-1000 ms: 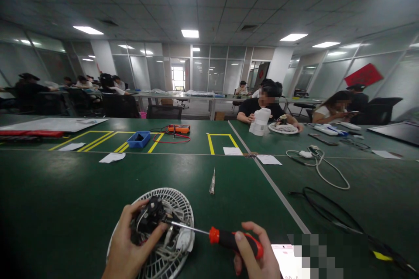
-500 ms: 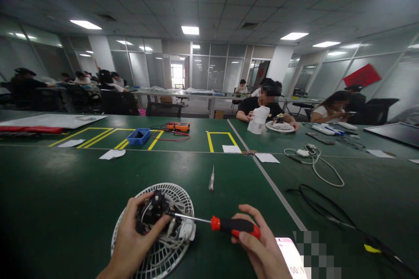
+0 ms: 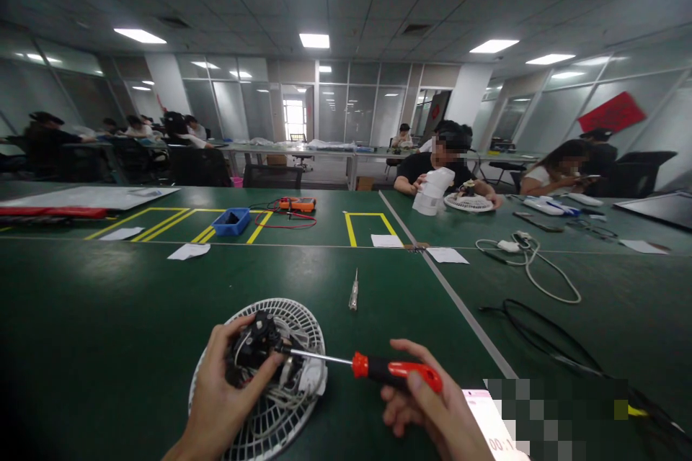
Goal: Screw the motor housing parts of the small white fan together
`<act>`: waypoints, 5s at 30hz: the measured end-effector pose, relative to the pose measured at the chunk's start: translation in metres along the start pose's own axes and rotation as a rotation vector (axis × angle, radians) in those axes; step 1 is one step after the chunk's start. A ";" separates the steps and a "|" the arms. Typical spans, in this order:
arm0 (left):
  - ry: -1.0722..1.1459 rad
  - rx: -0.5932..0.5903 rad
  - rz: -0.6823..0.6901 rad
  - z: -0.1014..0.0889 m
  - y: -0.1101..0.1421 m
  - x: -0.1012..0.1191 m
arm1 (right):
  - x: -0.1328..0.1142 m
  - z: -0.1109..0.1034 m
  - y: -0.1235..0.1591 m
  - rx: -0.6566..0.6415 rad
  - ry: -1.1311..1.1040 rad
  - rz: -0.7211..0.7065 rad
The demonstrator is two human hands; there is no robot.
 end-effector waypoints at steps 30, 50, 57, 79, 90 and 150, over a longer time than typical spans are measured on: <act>0.026 -0.022 -0.029 0.000 0.001 -0.002 | -0.014 0.002 0.016 0.120 0.094 -0.004; 0.043 -0.011 -0.039 -0.003 0.001 0.001 | 0.003 0.008 0.015 0.100 0.051 0.143; 0.044 -0.012 -0.023 -0.002 0.000 0.002 | -0.016 0.008 0.017 0.093 -0.063 -0.035; 0.021 0.016 0.008 -0.007 -0.001 0.007 | 0.007 0.017 0.021 0.074 0.044 0.184; 0.027 -0.007 -0.003 -0.003 -0.001 0.005 | -0.007 0.016 0.022 0.112 -0.178 0.062; 0.065 0.027 -0.003 -0.007 0.000 0.004 | -0.013 0.007 0.022 0.215 0.020 -0.002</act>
Point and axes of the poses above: each hand's wrist, its own y-axis away from the middle knuckle, its own z-axis out of the palm, x = y × z, the point moved 10 cm from there along -y, towards the middle knuckle, and after that the axes turned 4 degrees about z, right-handed, at the moved point
